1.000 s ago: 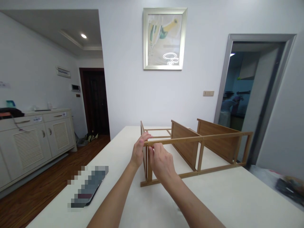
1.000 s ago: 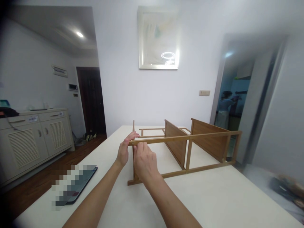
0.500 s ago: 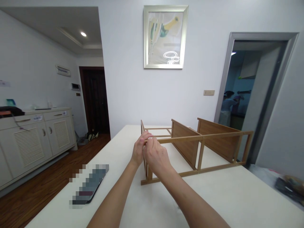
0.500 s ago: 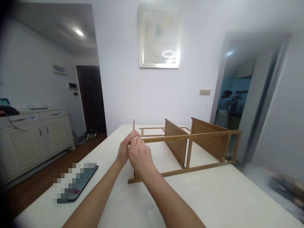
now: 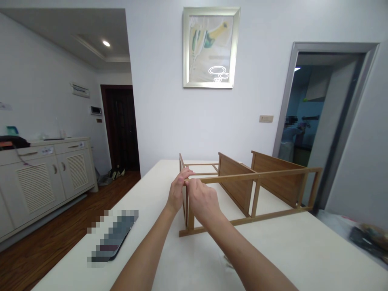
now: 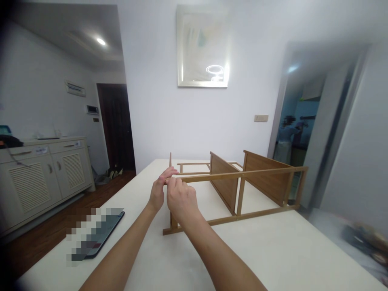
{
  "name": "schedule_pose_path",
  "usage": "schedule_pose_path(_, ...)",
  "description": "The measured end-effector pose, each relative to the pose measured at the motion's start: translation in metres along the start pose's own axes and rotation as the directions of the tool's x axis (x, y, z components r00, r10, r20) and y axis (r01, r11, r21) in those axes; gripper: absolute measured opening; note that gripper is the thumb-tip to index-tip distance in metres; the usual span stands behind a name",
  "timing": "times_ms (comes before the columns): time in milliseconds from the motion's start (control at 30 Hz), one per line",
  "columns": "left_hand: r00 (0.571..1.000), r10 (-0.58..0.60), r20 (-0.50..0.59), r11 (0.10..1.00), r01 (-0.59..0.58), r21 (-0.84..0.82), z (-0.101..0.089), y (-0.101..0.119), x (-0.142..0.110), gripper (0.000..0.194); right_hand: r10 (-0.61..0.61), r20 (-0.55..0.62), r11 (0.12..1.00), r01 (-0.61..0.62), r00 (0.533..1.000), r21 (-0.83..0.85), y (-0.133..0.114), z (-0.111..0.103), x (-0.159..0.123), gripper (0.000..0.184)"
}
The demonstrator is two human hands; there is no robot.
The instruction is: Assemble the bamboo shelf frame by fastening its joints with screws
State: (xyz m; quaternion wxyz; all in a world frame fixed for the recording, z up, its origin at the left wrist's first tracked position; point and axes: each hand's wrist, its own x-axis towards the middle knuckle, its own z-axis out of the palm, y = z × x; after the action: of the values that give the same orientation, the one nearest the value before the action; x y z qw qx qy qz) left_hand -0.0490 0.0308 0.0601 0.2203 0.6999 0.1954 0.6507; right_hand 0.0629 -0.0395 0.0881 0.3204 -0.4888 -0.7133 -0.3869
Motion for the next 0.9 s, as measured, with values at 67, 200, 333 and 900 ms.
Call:
schedule_pose_path(67,1.0,0.0,-0.014,1.0,0.0,-0.004,0.001,0.0,0.0,0.058,0.025,-0.063,0.999,-0.023,0.998,0.035,0.004,0.0,-0.006,0.024)
schedule_pose_path(200,1.0,0.009,-0.023,1.0,-0.01,-0.011,0.002,0.001,0.0,0.057,0.135,-0.126,0.982,-0.116,0.983,0.149,0.007,0.002,-0.014,0.024)
schedule_pose_path(333,1.0,0.007,-0.023,1.0,-0.008,-0.009,0.002,0.001,-0.001,0.057,0.152,-0.077,0.961,-0.129,0.985,0.245,0.003,0.002,-0.01,0.017)
schedule_pose_path(900,1.0,-0.002,-0.027,1.0,0.002,0.012,0.002,-0.003,0.0,0.056,0.144,-0.063,0.963,-0.125,0.988,0.239,-0.002,0.01,-0.006,0.012)
